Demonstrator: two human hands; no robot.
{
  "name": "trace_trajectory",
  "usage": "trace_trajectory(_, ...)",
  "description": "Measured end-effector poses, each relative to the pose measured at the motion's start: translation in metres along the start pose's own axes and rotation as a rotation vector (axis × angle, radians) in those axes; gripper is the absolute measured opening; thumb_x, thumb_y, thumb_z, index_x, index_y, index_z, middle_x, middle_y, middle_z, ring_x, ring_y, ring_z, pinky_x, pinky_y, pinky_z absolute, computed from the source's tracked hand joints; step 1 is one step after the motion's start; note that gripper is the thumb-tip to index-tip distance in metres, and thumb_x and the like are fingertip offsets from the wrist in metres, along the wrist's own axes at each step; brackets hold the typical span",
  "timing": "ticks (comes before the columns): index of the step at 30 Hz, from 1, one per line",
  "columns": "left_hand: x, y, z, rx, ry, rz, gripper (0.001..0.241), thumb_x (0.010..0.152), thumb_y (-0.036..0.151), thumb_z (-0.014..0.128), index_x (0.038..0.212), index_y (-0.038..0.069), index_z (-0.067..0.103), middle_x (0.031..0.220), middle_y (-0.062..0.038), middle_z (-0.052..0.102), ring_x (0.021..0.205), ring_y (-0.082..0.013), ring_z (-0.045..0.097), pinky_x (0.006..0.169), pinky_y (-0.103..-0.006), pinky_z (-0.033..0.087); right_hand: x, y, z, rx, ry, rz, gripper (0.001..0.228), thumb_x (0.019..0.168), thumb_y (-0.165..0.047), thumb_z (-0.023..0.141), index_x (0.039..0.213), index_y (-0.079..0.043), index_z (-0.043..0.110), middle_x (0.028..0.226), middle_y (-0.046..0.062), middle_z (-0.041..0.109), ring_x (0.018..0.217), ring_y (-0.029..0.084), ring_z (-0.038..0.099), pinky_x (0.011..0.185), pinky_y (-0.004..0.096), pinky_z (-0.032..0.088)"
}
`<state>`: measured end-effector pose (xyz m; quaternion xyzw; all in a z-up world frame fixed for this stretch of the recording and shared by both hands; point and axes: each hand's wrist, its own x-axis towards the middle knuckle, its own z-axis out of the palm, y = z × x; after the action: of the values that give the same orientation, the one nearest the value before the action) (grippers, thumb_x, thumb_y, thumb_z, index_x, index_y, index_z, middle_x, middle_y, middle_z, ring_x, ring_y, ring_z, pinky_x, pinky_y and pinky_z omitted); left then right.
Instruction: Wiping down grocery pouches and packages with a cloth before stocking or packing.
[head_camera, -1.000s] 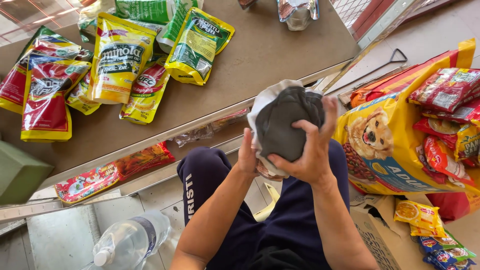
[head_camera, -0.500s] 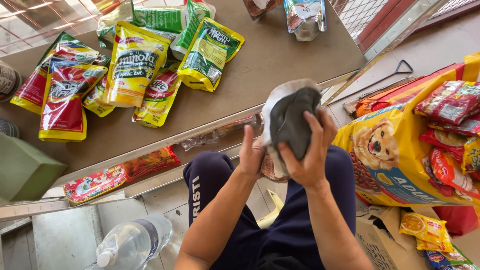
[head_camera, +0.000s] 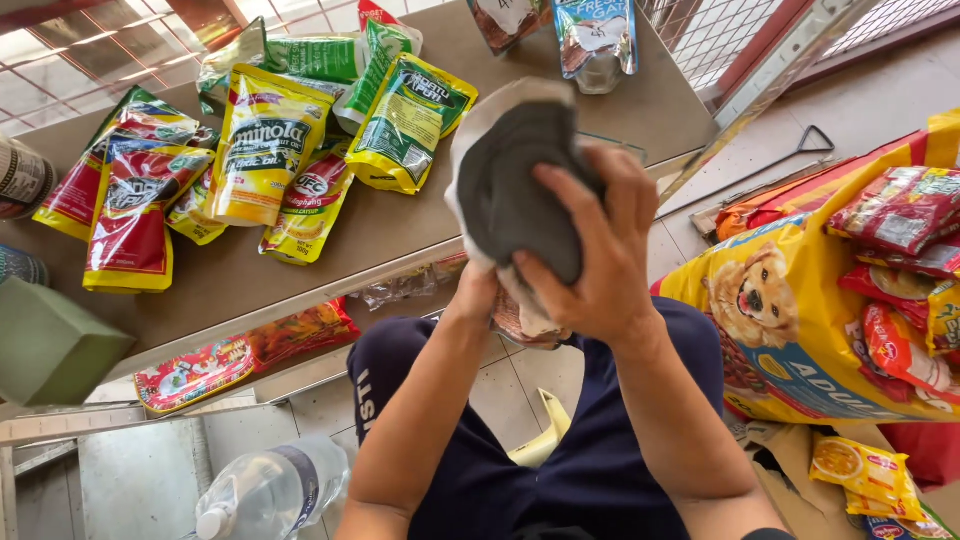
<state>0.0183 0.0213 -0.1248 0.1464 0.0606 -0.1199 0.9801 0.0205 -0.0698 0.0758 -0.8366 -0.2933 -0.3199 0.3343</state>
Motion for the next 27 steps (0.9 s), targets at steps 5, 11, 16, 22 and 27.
trace_trajectory(5,-0.006,0.017,0.021,0.098,0.003,0.057,0.033,0.104,0.025,0.055,0.119,-0.001,0.069,0.117,-0.017,0.071,0.110,-0.0237,0.064,0.111,-0.0420,0.044,-0.007,-0.008,0.002,0.048,0.164,0.154,0.061,0.086,-0.021,0.070,0.142,-0.003,0.051,0.153,0.024,0.036,0.142,0.046,0.036,0.124,0.058,0.026)
trace_trajectory(11,-0.010,0.037,0.043,0.203,0.023,0.120,0.029,0.103,0.022,0.055,0.114,0.001,0.071,0.114,-0.013,0.072,0.108,-0.0199,0.062,0.112,-0.0405,0.043,-0.028,-0.009,0.017,0.034,0.041,0.108,0.068,0.086,-0.025,0.068,0.146,-0.003,0.048,0.159,0.028,0.031,0.151,0.052,0.033,0.128,0.065,0.020)
trace_trajectory(16,-0.009,0.042,0.057,0.274,0.036,0.180,0.026,0.102,0.020,0.055,0.110,0.002,0.072,0.110,-0.009,0.073,0.106,-0.0166,0.060,0.112,-0.0393,0.042,-0.037,0.026,0.031,0.140,0.096,0.123,0.068,0.078,-0.028,0.084,0.138,-0.007,0.060,0.145,0.022,0.046,0.145,0.044,0.038,0.123,0.056,0.018)
trace_trajectory(22,-0.001,0.038,0.056,0.374,0.137,0.262,0.022,0.100,0.017,0.058,0.107,0.005,0.075,0.106,-0.003,0.072,0.102,-0.0127,0.059,0.108,-0.0355,0.045,-0.034,0.038,0.024,0.099,0.084,0.159,0.066,0.090,-0.033,0.076,0.146,-0.006,0.055,0.157,0.024,0.036,0.152,0.044,0.027,0.126,0.053,0.013)
trace_trajectory(27,0.009,0.028,0.037,0.286,0.135,0.262,0.025,0.101,0.020,0.058,0.112,0.004,0.073,0.109,-0.008,0.072,0.104,-0.0165,0.062,0.109,-0.0387,0.045,-0.033,0.022,0.019,0.109,-0.054,0.053,0.081,0.082,-0.048,0.082,0.147,-0.009,0.055,0.160,0.025,0.036,0.153,0.045,0.027,0.125,0.054,0.012)
